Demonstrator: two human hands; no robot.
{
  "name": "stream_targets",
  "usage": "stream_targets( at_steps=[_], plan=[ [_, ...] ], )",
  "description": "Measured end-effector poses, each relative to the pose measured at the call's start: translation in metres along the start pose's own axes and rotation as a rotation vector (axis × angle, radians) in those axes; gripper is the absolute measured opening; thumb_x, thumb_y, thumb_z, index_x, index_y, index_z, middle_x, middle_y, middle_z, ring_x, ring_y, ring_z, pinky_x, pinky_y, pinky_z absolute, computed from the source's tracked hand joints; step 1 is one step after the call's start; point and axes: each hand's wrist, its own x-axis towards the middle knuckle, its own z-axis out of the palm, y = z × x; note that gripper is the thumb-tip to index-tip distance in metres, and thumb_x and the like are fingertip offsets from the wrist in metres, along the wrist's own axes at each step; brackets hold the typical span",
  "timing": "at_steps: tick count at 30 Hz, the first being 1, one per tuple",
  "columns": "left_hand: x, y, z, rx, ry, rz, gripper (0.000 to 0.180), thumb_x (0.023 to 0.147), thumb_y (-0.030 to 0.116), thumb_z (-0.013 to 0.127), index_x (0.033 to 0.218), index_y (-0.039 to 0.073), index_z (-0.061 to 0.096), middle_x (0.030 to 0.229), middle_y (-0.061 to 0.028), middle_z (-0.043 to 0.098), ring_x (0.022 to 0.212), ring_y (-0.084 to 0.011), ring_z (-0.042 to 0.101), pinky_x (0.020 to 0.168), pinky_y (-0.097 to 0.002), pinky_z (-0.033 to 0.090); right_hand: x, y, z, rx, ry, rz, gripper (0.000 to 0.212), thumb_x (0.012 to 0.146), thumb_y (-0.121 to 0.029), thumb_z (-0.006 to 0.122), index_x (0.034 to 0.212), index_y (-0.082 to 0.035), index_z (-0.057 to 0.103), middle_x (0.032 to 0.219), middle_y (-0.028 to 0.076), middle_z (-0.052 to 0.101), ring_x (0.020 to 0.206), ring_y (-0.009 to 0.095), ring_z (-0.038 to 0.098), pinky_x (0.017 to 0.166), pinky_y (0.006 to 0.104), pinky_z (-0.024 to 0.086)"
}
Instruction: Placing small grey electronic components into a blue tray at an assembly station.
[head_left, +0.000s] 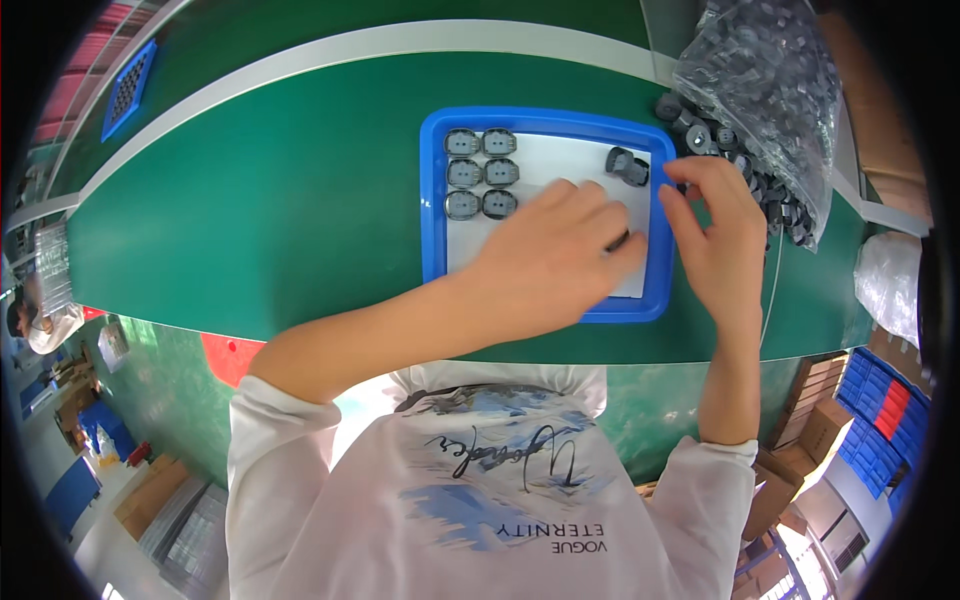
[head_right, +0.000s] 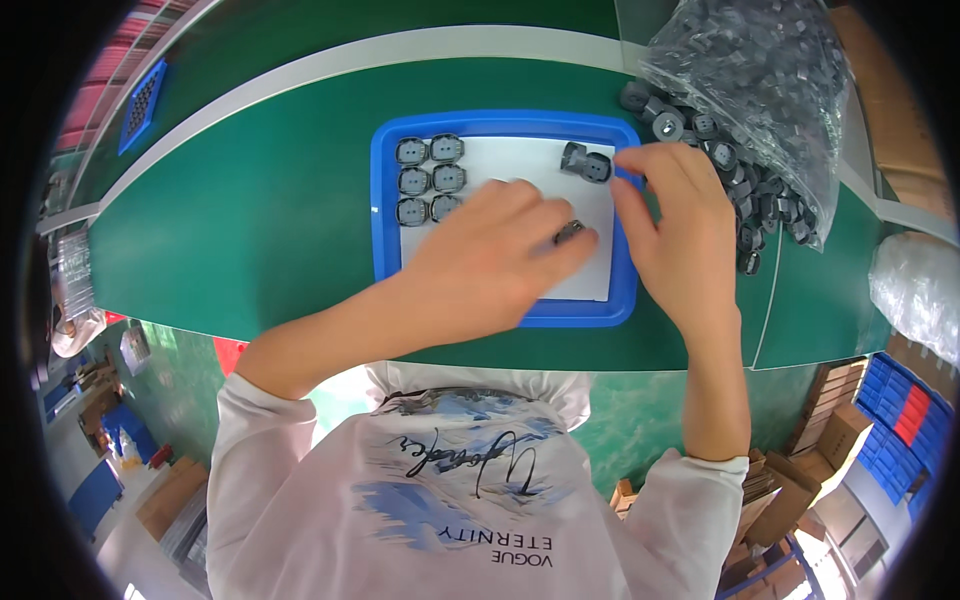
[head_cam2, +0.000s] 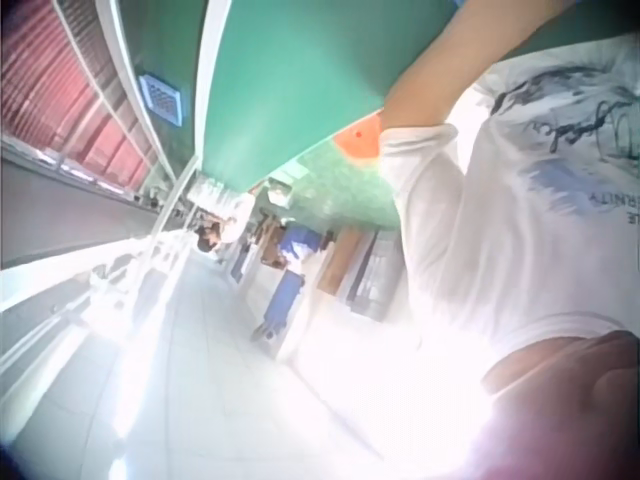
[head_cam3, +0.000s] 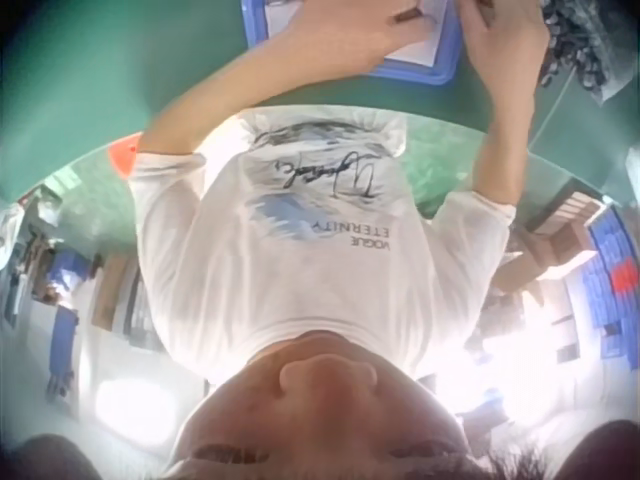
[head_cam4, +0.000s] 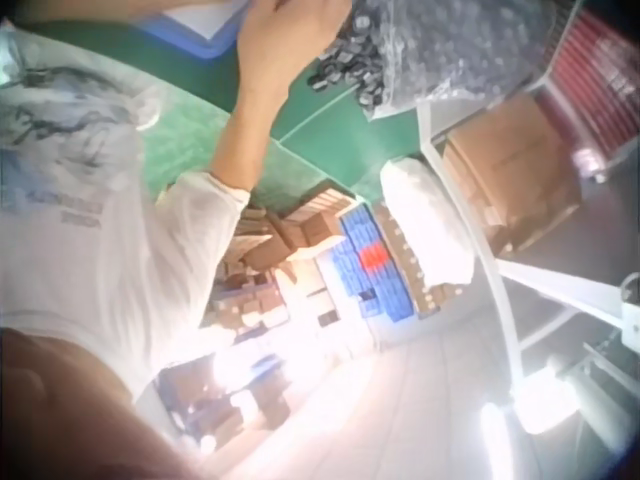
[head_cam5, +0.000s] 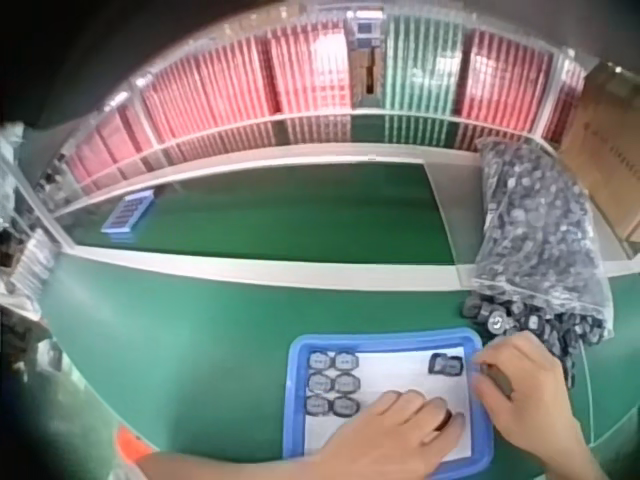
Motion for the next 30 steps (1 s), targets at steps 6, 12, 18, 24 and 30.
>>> stream_targets(
  at_steps=[6,12,18,24,30],
  plan=[
    [-0.003,-0.004,0.004,-0.062,-0.138,0.061,0.021,0.070,0.004,0.068,0.089,0.006,0.062,0.095,-0.0080,0.053,0.086,-0.0261,0.054,0.073,-0.0376,0.044,0.013,0.001,0.033,-0.137,-0.048,-0.166,0.028,0.080,-0.007,0.077,0.106,-0.002,0.069,0.103,0.012,0.067,0.097,0.033,0.060,0.084,0.0407,0.050],
    [-0.047,-0.007,-0.033,-0.074,-0.210,-0.036,0.024,0.070,0.003,0.069,0.094,0.006,0.065,0.101,-0.0077,0.058,0.089,-0.0258,0.057,0.077,-0.0381,0.047,0.006,-0.011,0.038,-0.016,-0.103,-0.327,0.028,0.079,-0.001,0.070,0.107,-0.003,0.069,0.096,0.010,0.064,0.096,0.032,0.057,0.085,0.0423,0.048],
    [-0.065,-0.017,-0.051,0.046,-0.067,-0.078,0.035,0.068,0.001,0.071,0.103,0.006,0.069,0.099,-0.0075,0.062,0.092,-0.0271,0.060,0.079,-0.0390,0.049,-0.007,-0.030,0.027,0.028,-0.430,-0.378,0.027,0.076,0.004,0.065,0.102,-0.004,0.070,0.094,0.009,0.062,0.094,0.030,0.056,0.087,0.0408,0.046],
    [-0.077,-0.018,-0.056,0.055,0.039,-0.207,0.033,0.067,0.001,0.078,0.098,0.006,0.070,0.100,-0.0072,0.062,0.099,-0.0312,0.057,0.084,-0.0426,0.048,-0.002,-0.040,0.027,0.072,-0.539,-0.362,0.018,0.077,0.002,0.065,0.093,-0.005,0.067,0.093,0.008,0.061,0.093,0.029,0.056,0.084,0.0398,0.046],
    [-0.081,-0.014,-0.050,0.205,0.069,-0.253,0.023,0.067,0.005,0.082,0.088,0.006,0.072,0.106,-0.0075,0.061,0.105,-0.0331,0.053,0.089,-0.0440,0.044,-0.012,-0.053,0.066,0.124,-0.396,-0.490,0.021,0.076,-0.005,0.073,0.095,-0.006,0.065,0.094,0.007,0.061,0.093,0.027,0.056,0.082,0.0397,0.046]
  ],
)
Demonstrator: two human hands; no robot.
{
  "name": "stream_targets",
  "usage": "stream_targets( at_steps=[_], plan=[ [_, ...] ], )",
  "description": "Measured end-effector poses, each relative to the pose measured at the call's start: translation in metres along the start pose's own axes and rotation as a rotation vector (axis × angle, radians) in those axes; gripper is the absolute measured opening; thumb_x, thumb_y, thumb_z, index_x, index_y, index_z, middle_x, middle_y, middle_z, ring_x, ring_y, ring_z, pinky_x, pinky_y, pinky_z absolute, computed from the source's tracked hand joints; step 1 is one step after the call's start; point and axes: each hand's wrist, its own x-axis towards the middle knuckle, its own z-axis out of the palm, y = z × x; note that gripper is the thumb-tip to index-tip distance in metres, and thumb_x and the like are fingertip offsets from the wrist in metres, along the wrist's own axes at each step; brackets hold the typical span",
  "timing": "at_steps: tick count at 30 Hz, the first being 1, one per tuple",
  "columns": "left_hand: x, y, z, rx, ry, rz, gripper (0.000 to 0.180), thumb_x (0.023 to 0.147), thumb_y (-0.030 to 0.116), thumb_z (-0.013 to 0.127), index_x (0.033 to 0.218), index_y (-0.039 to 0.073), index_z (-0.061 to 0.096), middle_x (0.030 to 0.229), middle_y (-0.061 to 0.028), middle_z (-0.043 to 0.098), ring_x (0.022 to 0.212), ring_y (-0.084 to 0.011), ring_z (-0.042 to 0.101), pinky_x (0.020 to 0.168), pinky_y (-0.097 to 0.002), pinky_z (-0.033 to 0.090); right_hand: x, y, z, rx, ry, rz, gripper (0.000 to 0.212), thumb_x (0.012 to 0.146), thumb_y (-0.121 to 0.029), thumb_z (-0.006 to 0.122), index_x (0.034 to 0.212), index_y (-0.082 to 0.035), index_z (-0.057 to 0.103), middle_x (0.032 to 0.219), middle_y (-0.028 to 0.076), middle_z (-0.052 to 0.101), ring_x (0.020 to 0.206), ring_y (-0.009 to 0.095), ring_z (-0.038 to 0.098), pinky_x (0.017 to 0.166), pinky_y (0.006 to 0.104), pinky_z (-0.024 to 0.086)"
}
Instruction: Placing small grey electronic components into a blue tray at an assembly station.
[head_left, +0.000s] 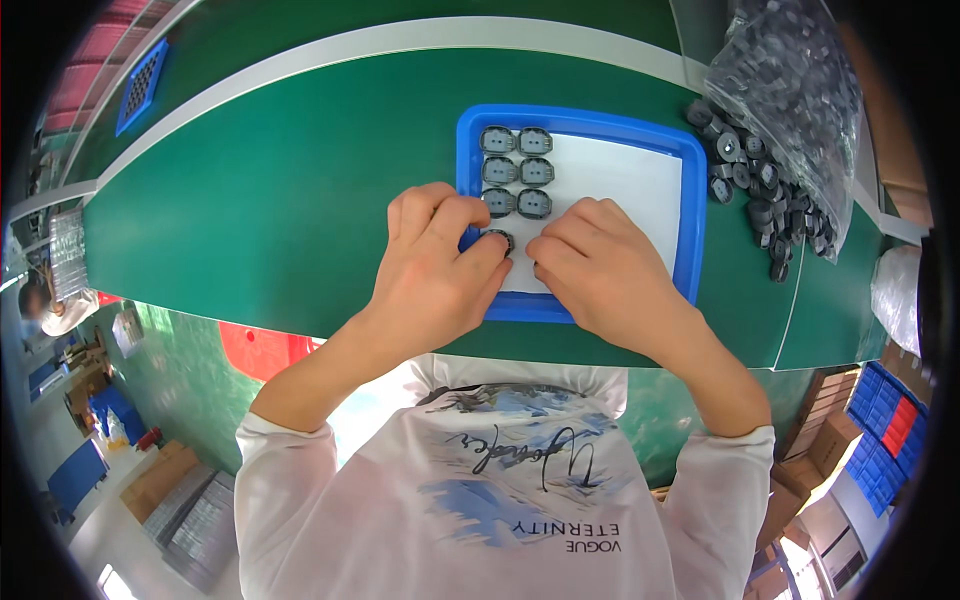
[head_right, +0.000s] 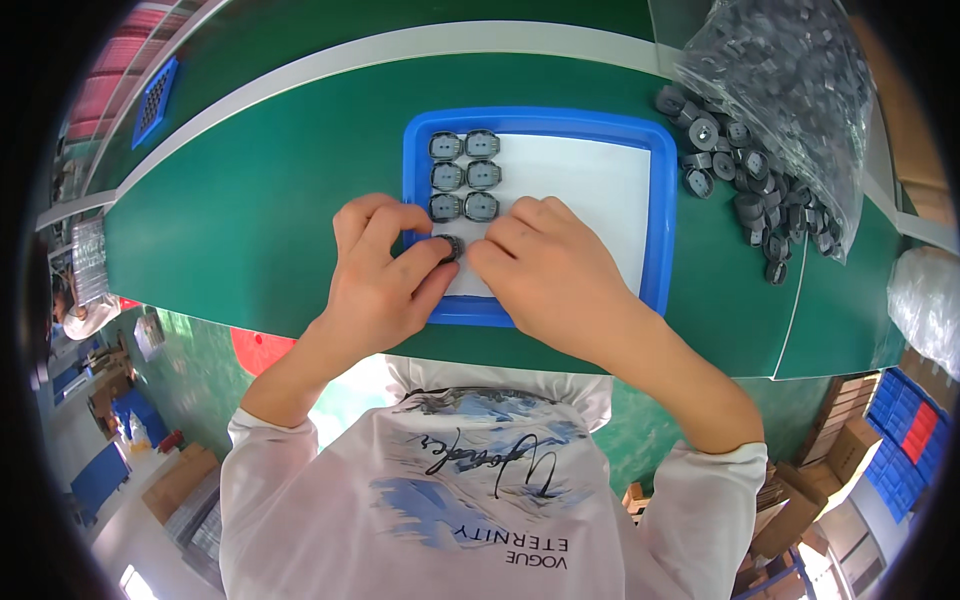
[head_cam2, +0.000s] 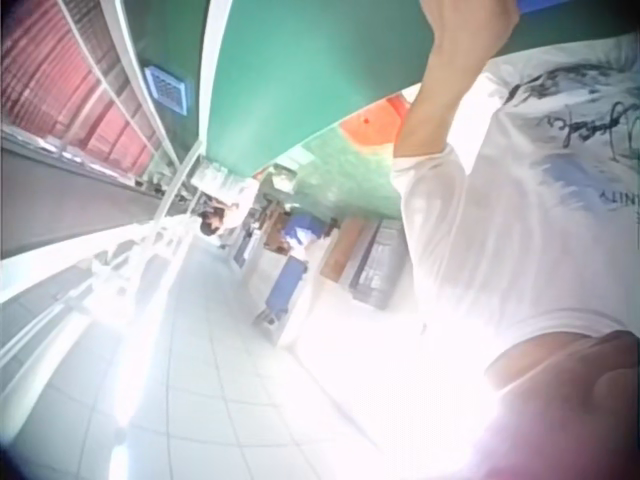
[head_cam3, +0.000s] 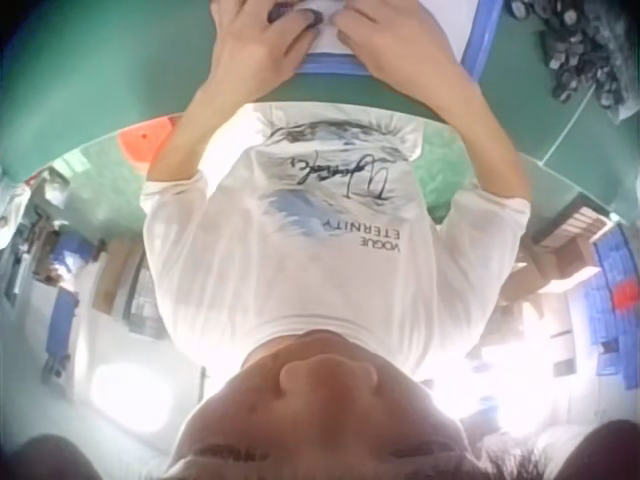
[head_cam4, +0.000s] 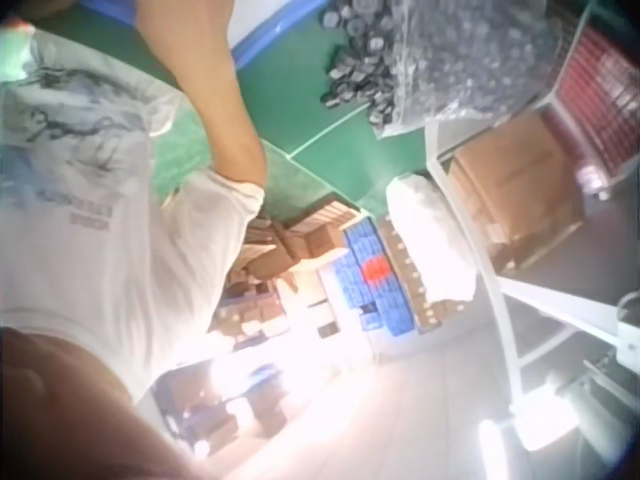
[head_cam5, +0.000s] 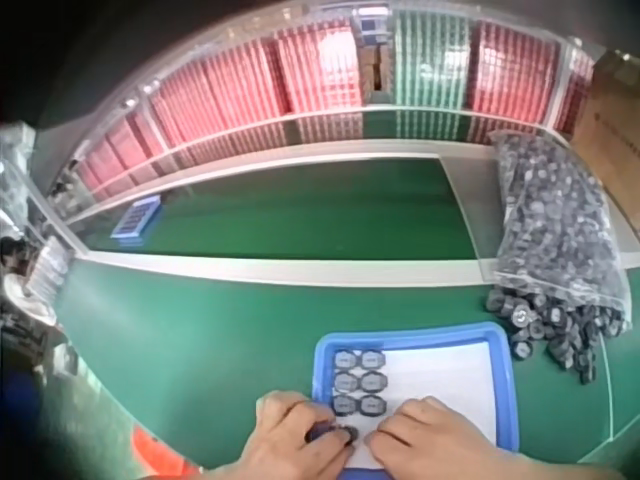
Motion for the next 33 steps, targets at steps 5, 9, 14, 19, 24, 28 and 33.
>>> stream_targets(
  at_steps=[5,9,14,19,24,28,33],
  plan=[
    [-0.003,-0.004,-0.005,-0.043,-0.014,-0.046,0.025,0.067,0.005,0.082,0.091,0.007,0.074,0.111,-0.0078,0.061,0.107,-0.0329,0.051,0.090,-0.0435,0.043,-0.010,-0.006,-0.013,-0.005,0.136,0.108,0.027,0.072,-0.009,0.080,0.095,-0.008,0.065,0.098,0.006,0.059,0.094,0.028,0.055,0.082,0.0405,0.045],
    [-0.004,-0.003,-0.001,-0.036,0.011,-0.057,0.026,0.068,0.005,0.082,0.092,0.007,0.074,0.111,-0.0079,0.061,0.107,-0.0328,0.051,0.090,-0.0432,0.043,-0.010,-0.002,-0.002,-0.009,0.089,0.085,0.028,0.071,-0.009,0.081,0.094,-0.007,0.065,0.097,0.006,0.058,0.095,0.029,0.054,0.082,0.0415,0.044],
    [-0.004,-0.003,0.000,-0.012,0.049,-0.072,0.023,0.069,0.004,0.081,0.091,0.007,0.074,0.113,-0.0082,0.061,0.107,-0.0335,0.050,0.090,-0.0426,0.043,0.000,-0.003,0.001,0.016,0.202,0.050,0.026,0.069,-0.008,0.081,0.090,-0.006,0.065,0.096,0.007,0.057,0.093,0.029,0.054,0.080,0.0413,0.043],
    [-0.005,-0.002,0.000,-0.005,0.044,-0.070,0.020,0.070,0.002,0.079,0.088,0.007,0.074,0.116,-0.0089,0.061,0.108,-0.0341,0.050,0.090,-0.0428,0.043,0.003,-0.007,0.008,0.001,0.184,0.063,0.023,0.069,-0.006,0.080,0.087,-0.006,0.066,0.095,0.006,0.056,0.093,0.028,0.054,0.080,0.0409,0.043],
    [-0.006,-0.002,0.000,0.004,0.026,-0.071,0.018,0.069,0.000,0.077,0.085,0.007,0.074,0.118,-0.0100,0.061,0.108,-0.0346,0.050,0.090,-0.0429,0.043,0.002,0.001,0.007,-0.041,0.124,0.022,0.018,0.069,-0.006,0.074,0.086,-0.005,0.067,0.095,0.006,0.056,0.094,0.027,0.053,0.080,0.0400,0.043],
    [-0.005,-0.002,0.000,-0.004,0.038,-0.074,0.017,0.069,-0.001,0.076,0.085,0.006,0.073,0.120,-0.0110,0.061,0.109,-0.0352,0.049,0.091,-0.0432,0.042,0.005,0.006,0.003,-0.049,0.118,-0.010,0.018,0.069,-0.005,0.071,0.087,-0.005,0.068,0.095,0.006,0.056,0.094,0.027,0.053,0.081,0.0398,0.043],
    [-0.003,-0.001,-0.001,0.009,0.027,-0.073,0.018,0.069,-0.002,0.075,0.085,0.006,0.073,0.121,-0.0115,0.061,0.110,-0.0356,0.049,0.092,-0.0431,0.042,0.003,0.014,-0.004,-0.038,0.103,-0.044,0.025,0.071,-0.003,0.073,0.096,-0.006,0.070,0.099,0.007,0.058,0.096,0.028,0.055,0.084,0.0401,0.045]
  ],
)
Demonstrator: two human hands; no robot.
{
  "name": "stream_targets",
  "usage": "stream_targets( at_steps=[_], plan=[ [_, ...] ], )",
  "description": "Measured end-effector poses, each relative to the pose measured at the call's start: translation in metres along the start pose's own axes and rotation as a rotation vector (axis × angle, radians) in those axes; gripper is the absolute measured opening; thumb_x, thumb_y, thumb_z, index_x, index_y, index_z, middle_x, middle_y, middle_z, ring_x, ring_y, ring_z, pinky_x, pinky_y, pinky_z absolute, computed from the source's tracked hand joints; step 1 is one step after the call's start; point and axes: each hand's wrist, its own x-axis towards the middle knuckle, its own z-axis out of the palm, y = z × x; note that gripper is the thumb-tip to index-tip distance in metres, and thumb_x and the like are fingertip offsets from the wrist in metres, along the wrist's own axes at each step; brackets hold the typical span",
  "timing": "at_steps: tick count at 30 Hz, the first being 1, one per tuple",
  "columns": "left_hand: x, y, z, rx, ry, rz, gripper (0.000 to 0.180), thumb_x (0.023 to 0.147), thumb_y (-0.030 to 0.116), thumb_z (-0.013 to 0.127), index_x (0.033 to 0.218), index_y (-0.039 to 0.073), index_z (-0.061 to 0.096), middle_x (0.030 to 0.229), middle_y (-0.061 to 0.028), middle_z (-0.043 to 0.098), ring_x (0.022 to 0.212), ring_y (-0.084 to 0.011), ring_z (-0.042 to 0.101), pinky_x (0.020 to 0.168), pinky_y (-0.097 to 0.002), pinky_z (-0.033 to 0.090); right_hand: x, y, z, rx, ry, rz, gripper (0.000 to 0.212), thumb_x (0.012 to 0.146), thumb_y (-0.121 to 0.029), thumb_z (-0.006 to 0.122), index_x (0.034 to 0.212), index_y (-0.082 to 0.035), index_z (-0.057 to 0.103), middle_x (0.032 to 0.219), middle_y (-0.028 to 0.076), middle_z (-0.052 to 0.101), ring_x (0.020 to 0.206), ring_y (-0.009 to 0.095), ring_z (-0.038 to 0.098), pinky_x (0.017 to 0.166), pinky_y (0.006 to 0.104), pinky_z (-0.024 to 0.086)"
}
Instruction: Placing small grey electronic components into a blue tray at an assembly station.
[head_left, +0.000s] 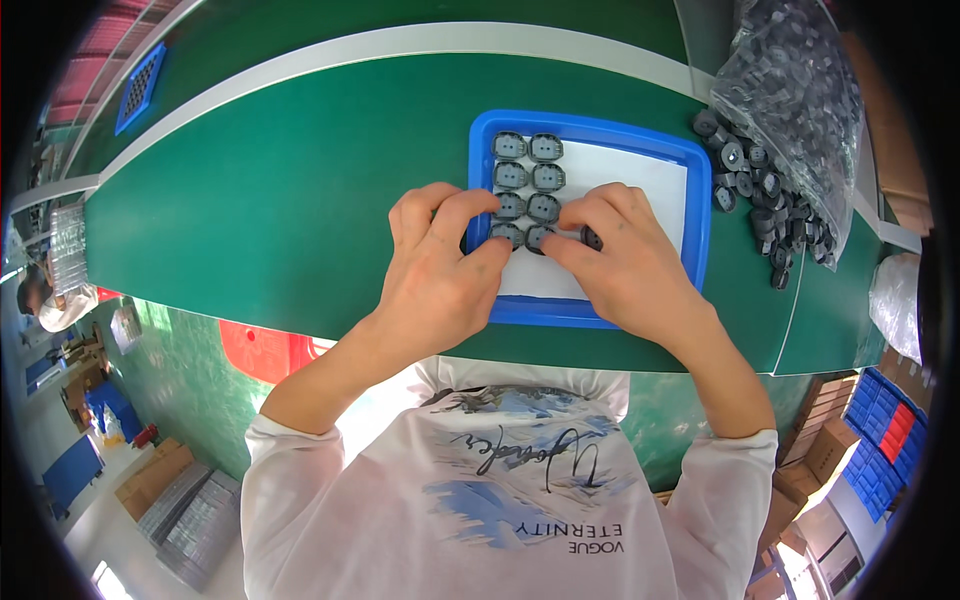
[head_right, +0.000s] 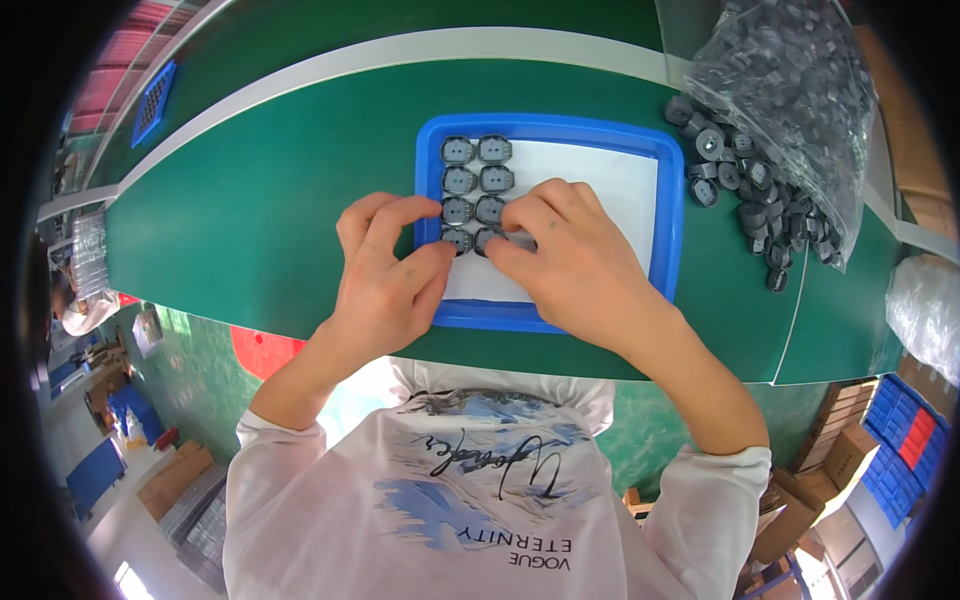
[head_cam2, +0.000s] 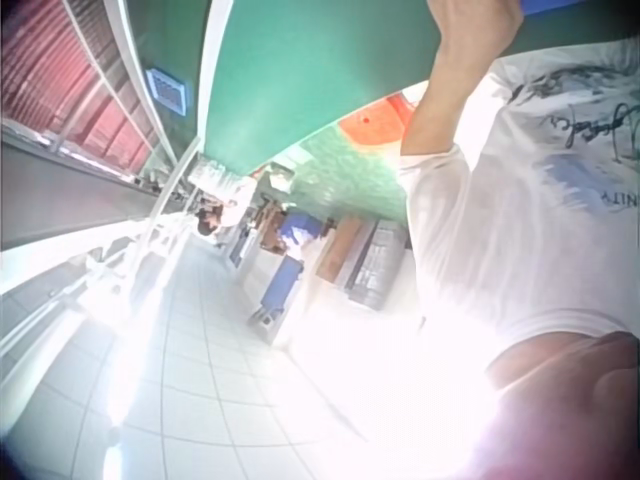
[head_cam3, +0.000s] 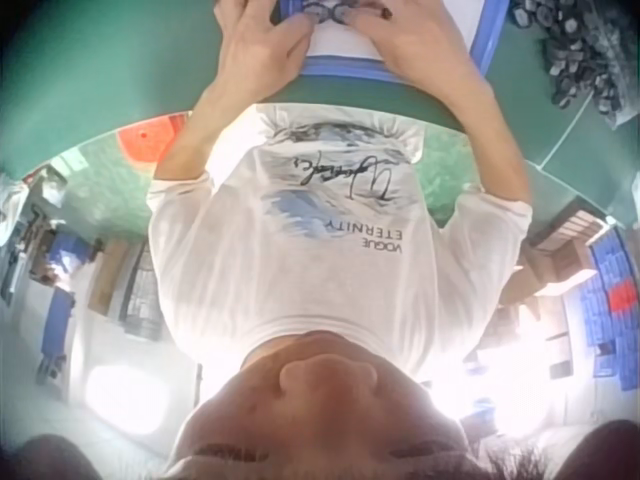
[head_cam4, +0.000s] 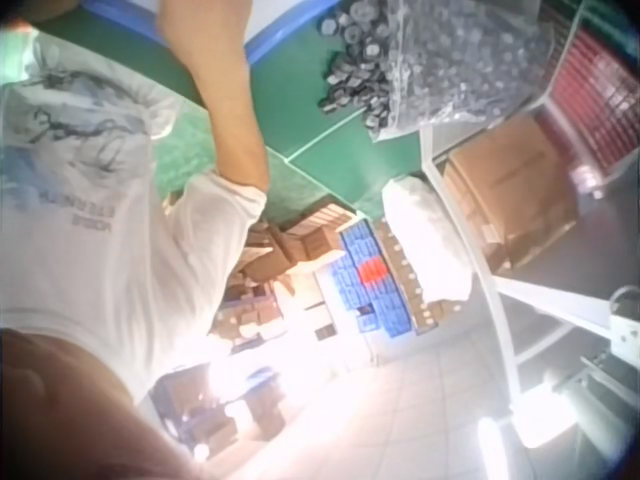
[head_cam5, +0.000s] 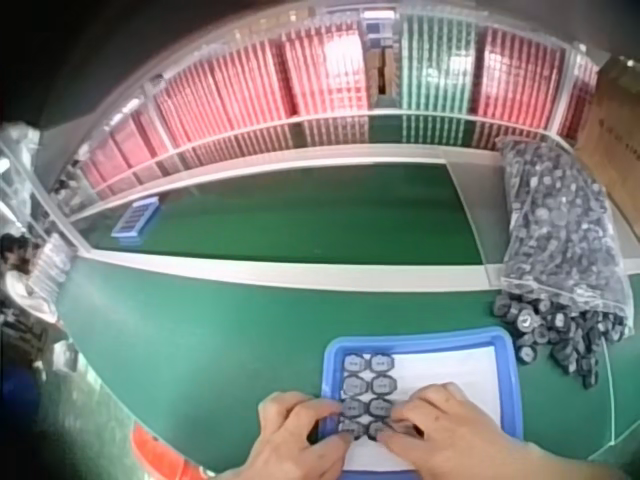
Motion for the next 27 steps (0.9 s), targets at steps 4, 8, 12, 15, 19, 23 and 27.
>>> stream_targets(
  at_steps=[4,8,12,15,19,23,27],
  plan=[
    [0.005,0.005,-0.001,-0.027,0.023,-0.004,0.021,0.069,-0.002,0.075,0.088,0.007,0.073,0.119,-0.0105,0.062,0.110,-0.0354,0.050,0.091,-0.0430,0.043,-0.010,0.008,-0.022,0.109,0.123,0.123,0.031,0.076,0.000,0.074,0.106,-0.006,0.069,0.104,0.009,0.061,0.099,0.031,0.058,0.084,0.0411,0.050],
    [0.020,0.015,0.010,-0.103,0.040,0.079,0.024,0.069,-0.001,0.077,0.091,0.007,0.073,0.115,-0.0078,0.062,0.108,-0.0336,0.051,0.090,-0.0434,0.043,-0.021,0.007,-0.029,0.053,0.012,0.257,0.028,0.078,-0.001,0.074,0.105,-0.005,0.069,0.106,0.010,0.062,0.099,0.031,0.060,0.083,0.0390,0.052],
    [0.039,0.028,0.025,-0.132,-0.064,0.206,0.023,0.067,0.002,0.078,0.089,0.005,0.072,0.104,-0.0076,0.061,0.105,-0.0330,0.051,0.087,-0.0443,0.043,-0.033,-0.001,-0.022,0.032,-0.036,0.252,0.025,0.078,-0.002,0.075,0.102,-0.003,0.068,0.106,0.010,0.063,0.099,0.030,0.061,0.084,0.0377,0.052],
    [0.042,0.032,0.033,-0.151,-0.109,0.244,0.023,0.067,0.002,0.075,0.089,0.003,0.070,0.099,-0.0082,0.060,0.104,-0.0325,0.051,0.087,-0.0453,0.043,-0.045,0.004,-0.033,0.109,0.027,0.207,0.018,0.077,-0.004,0.076,0.094,-0.004,0.068,0.102,0.009,0.064,0.096,0.030,0.061,0.081,0.0399,0.052],
    [0.044,0.041,0.040,-0.207,-0.173,0.350,0.020,0.066,0.002,0.071,0.086,0.003,0.068,0.097,-0.0085,0.059,0.101,-0.0316,0.052,0.084,-0.0449,0.045,-0.069,0.025,-0.049,-0.147,0.398,0.622,0.015,0.085,-0.003,0.072,0.099,-0.001,0.068,0.108,0.012,0.066,0.093,0.031,0.065,0.079,0.0376,0.054],
    [0.044,0.041,0.033,-0.257,-0.204,0.389,0.019,0.065,0.002,0.072,0.083,0.004,0.067,0.098,-0.0082,0.060,0.099,-0.0319,0.053,0.083,-0.0439,0.046,-0.084,0.049,-0.033,-0.360,0.375,0.611,0.014,0.086,-0.002,0.072,0.100,-0.001,0.068,0.103,0.012,0.066,0.089,0.029,0.067,0.077,0.0358,0.054],
    [0.019,0.028,-0.001,-0.227,-0.076,0.284,0.018,0.065,0.002,0.073,0.082,0.004,0.066,0.096,-0.0083,0.061,0.098,-0.0314,0.054,0.085,-0.0431,0.046,-0.097,0.040,-0.039,-0.214,0.442,0.552,0.010,0.086,0.002,0.072,0.096,0.000,0.068,0.103,0.012,0.066,0.088,0.028,0.067,0.077,0.0344,0.055]
  ],
)
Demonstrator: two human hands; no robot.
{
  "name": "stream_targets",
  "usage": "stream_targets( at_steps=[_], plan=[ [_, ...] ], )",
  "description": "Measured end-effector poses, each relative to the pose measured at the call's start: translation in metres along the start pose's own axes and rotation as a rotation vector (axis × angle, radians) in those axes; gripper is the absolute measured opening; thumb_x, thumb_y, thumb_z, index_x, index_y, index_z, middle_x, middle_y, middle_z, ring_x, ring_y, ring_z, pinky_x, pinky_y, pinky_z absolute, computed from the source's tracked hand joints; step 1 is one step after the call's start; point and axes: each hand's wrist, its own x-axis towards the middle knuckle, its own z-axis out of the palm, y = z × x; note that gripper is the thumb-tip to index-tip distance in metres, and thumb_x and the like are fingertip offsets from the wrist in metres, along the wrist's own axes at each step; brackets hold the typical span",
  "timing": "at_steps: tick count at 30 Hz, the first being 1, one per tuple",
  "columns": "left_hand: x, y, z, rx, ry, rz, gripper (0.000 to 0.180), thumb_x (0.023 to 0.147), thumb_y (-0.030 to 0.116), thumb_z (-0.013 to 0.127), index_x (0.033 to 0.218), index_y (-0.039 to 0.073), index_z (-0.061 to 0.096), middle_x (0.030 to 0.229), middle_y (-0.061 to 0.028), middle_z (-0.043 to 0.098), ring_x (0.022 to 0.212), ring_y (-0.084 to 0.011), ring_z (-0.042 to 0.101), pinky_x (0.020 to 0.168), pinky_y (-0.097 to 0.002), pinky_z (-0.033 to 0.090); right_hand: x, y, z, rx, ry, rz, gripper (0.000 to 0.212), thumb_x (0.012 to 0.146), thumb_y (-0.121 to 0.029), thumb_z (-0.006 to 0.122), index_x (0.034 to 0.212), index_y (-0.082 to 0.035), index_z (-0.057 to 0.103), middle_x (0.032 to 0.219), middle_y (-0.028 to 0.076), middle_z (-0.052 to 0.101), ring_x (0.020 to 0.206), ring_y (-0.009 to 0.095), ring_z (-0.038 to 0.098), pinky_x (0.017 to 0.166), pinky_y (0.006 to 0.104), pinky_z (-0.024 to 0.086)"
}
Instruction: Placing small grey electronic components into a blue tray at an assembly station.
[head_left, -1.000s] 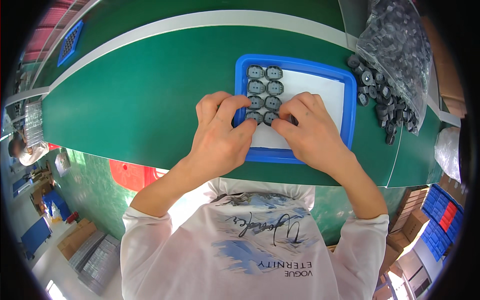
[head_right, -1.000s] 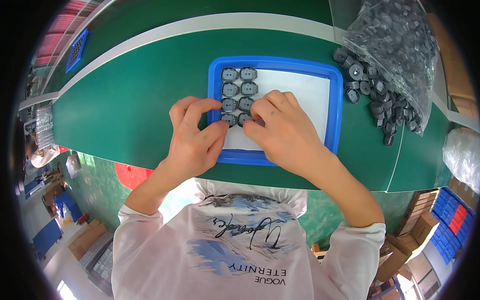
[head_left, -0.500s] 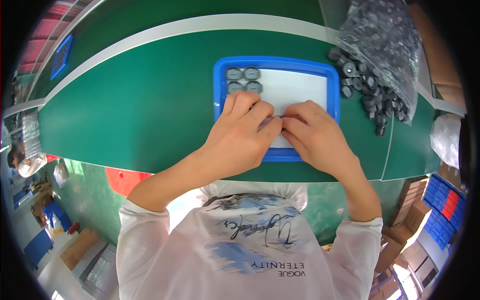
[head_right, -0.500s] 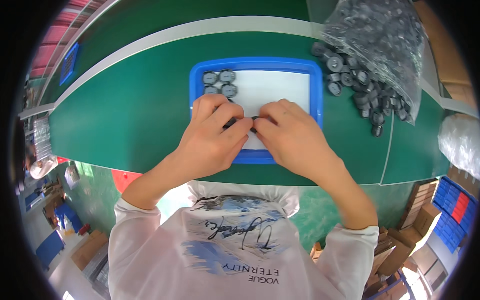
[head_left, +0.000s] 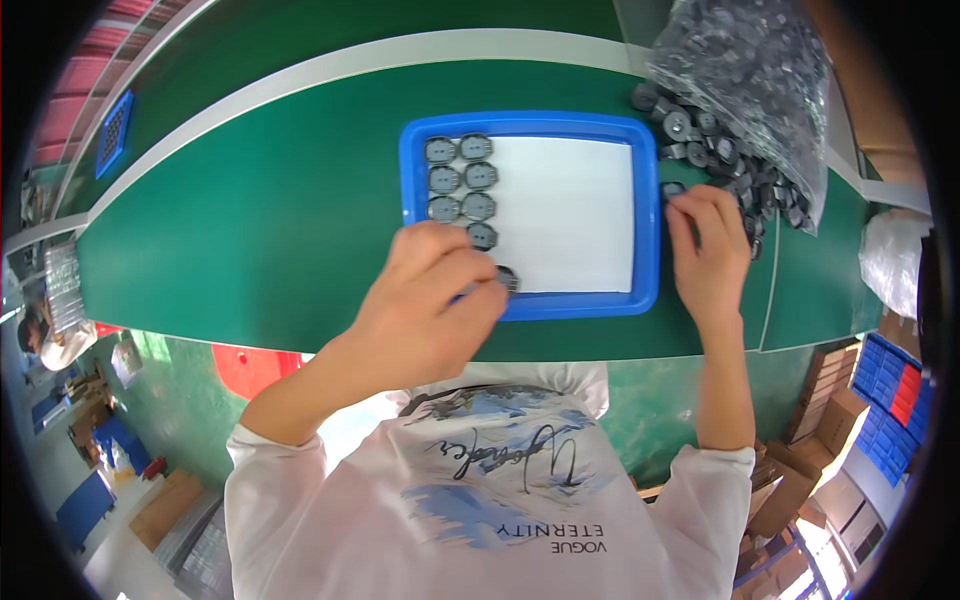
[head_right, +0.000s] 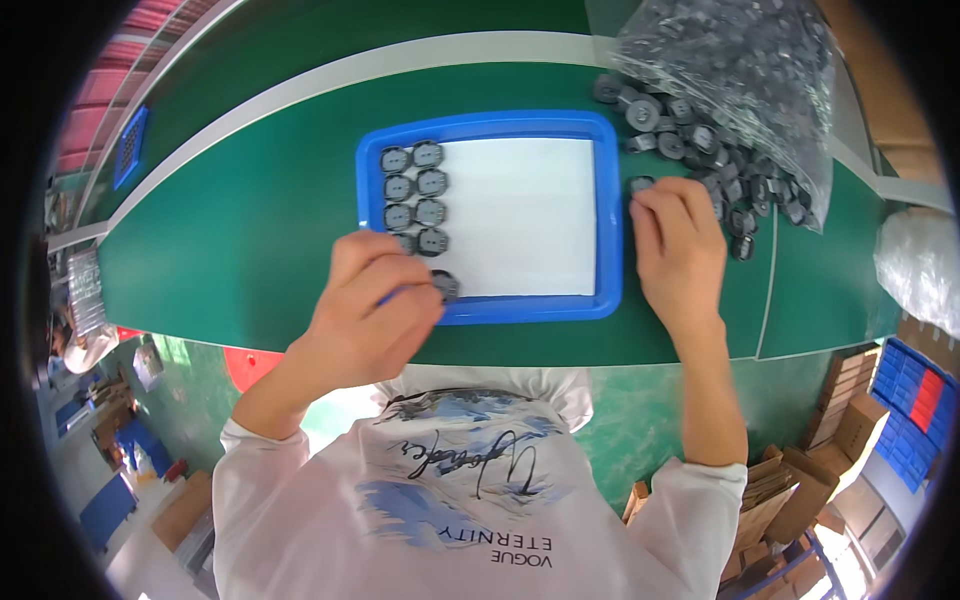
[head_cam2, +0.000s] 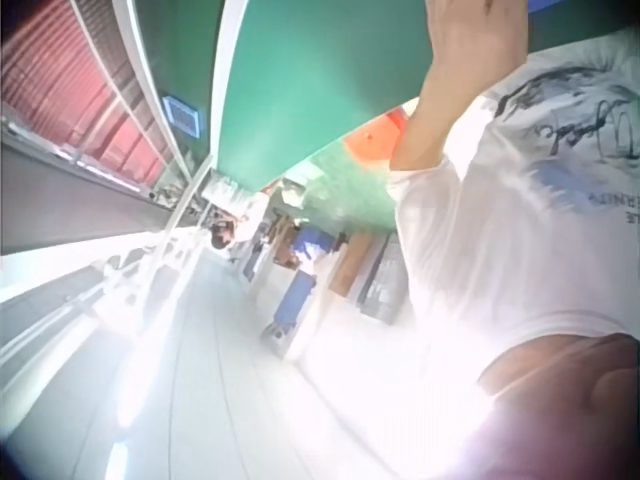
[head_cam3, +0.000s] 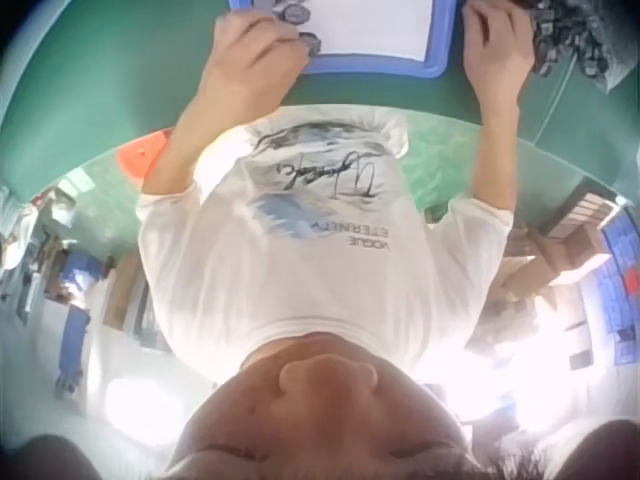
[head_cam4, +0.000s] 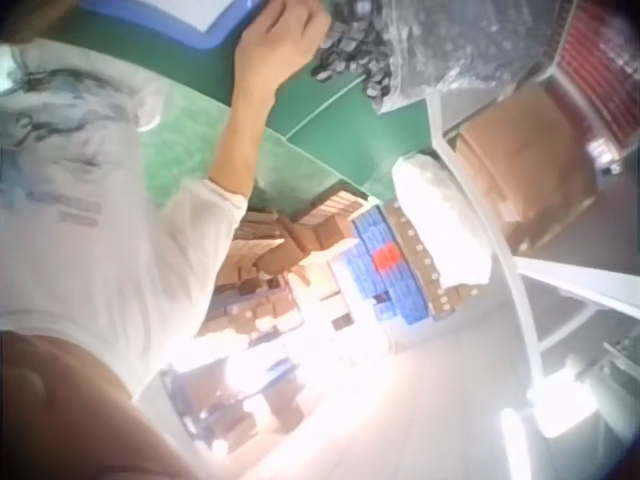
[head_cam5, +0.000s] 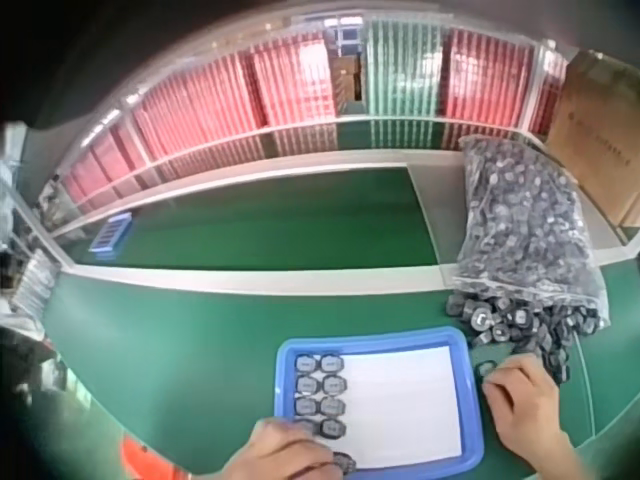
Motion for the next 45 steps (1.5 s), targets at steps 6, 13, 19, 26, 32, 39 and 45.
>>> stream_targets(
  at_steps=[6,13,19,26,32,39,45],
  plan=[
    [-0.030,-0.009,-0.005,0.096,0.026,-0.201,0.018,0.062,0.001,0.073,0.079,0.005,0.069,0.101,-0.0070,0.059,0.100,-0.0314,0.051,0.085,-0.0434,0.041,-0.003,0.004,-0.003,-0.043,-0.047,0.184,0.020,0.089,0.003,0.069,0.108,-0.001,0.069,0.108,0.010,0.064,0.081,0.018,0.064,0.072,0.0291,0.054],
    [-0.031,-0.013,-0.012,0.092,-0.015,-0.260,0.014,0.065,0.000,0.074,0.078,0.003,0.070,0.101,-0.0091,0.057,0.104,-0.0336,0.049,0.087,-0.0457,0.040,-0.004,0.004,-0.005,-0.114,-0.101,-0.006,0.013,0.090,0.001,0.069,0.104,-0.001,0.070,0.101,0.010,0.063,0.080,0.020,0.064,0.069,0.0291,0.051],
    [-0.030,-0.016,-0.013,0.111,-0.038,-0.227,0.013,0.064,0.002,0.074,0.076,0.003,0.069,0.100,-0.0095,0.058,0.105,-0.0335,0.050,0.089,-0.0459,0.041,0.003,-0.069,-0.010,0.250,-0.258,-0.319,0.021,0.074,0.000,0.077,0.093,-0.007,0.072,0.089,0.010,0.064,0.077,0.025,0.064,0.064,0.0337,0.051],
    [-0.029,-0.015,-0.012,0.082,-0.036,-0.248,0.012,0.064,0.003,0.074,0.075,0.004,0.068,0.100,-0.0090,0.058,0.105,-0.0338,0.050,0.089,-0.0460,0.042,0.018,-0.102,0.047,0.193,-0.583,-0.492,0.010,0.078,-0.012,0.069,0.087,-0.009,0.068,0.082,0.006,0.059,0.074,0.025,0.063,0.063,0.0386,0.052],
    [-0.025,-0.016,-0.008,0.033,-0.006,-0.258,0.017,0.067,0.006,0.080,0.078,0.005,0.067,0.101,-0.0088,0.057,0.107,-0.0342,0.050,0.090,-0.0469,0.042,0.019,-0.104,0.041,0.342,-0.510,-0.145,0.009,0.086,-0.010,0.070,0.094,-0.004,0.070,0.084,0.010,0.067,0.070,0.029,0.066,0.063,0.0390,0.053],
    [-0.009,-0.018,-0.002,0.010,-0.060,-0.227,0.034,0.065,0.010,0.085,0.090,0.007,0.062,0.107,-0.0100,0.056,0.109,-0.0352,0.049,0.093,-0.0487,0.041,0.017,-0.107,0.057,0.248,-0.443,-0.041,0.012,0.087,-0.016,0.071,0.092,-0.005,0.069,0.078,0.009,0.065,0.065,0.032,0.066,0.056,0.0424,0.052],
    [-0.007,-0.018,-0.006,0.019,-0.095,-0.200,0.030,0.067,0.011,0.082,0.092,0.009,0.066,0.110,-0.0102,0.057,0.110,-0.0353,0.048,0.095,-0.0495,0.041,0.020,-0.107,0.048,0.239,-0.448,-0.006,0.014,0.089,-0.017,0.070,0.093,-0.005,0.069,0.081,0.010,0.067,0.068,0.032,0.067,0.058,0.0425,0.053]
  ],
)
